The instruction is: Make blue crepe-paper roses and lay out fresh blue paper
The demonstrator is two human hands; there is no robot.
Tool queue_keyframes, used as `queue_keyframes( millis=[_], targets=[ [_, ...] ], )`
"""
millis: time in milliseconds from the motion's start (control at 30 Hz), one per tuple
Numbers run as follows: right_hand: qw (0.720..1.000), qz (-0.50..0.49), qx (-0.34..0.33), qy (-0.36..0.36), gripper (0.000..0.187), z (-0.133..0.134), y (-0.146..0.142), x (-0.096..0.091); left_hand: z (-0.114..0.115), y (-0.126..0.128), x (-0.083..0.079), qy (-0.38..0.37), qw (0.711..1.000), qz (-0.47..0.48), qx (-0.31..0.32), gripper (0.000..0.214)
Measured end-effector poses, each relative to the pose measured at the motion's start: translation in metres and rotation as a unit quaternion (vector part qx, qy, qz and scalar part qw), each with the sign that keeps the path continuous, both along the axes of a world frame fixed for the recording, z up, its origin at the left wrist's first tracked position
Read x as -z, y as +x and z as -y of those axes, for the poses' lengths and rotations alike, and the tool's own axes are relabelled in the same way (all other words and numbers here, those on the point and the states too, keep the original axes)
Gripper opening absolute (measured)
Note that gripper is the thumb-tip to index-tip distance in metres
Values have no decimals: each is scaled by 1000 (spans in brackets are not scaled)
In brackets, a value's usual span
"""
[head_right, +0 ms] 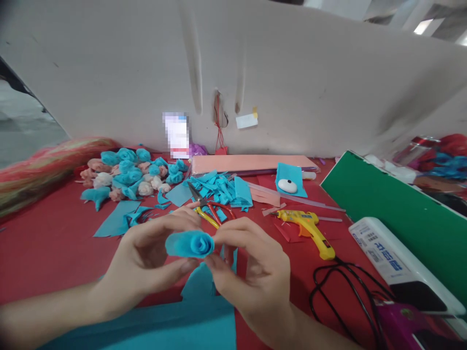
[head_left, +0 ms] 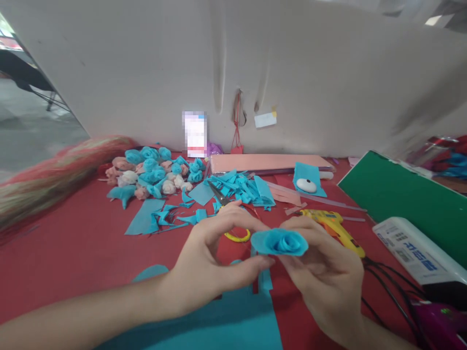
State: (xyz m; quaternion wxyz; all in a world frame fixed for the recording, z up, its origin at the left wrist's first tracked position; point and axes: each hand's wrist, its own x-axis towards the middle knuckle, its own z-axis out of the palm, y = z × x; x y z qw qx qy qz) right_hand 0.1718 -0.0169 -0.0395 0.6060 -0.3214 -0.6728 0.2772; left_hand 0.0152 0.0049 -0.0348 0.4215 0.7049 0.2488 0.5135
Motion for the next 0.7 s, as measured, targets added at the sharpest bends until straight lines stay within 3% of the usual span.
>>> queue_keyframes(
  millis=[133, 300, 433, 700],
  targets=[
    [996, 15, -87, -2, 22, -7, 7, -3, -3, -4, -6, 102, 994, -31, 13, 27],
    [975, 6, -218, -43, 24, -15, 12, -3, -6, -7, -9, 169, 984, -59, 22, 17],
    [967, 1, -245, -64, 20, -19, 14, -1, -7, -7, -9, 190, 979, -65, 22, 15],
    [962, -6, -254, -99, 18, -20, 16, 3, -5, -6, -7, 142, 987, -66, 24, 19]
  ],
)
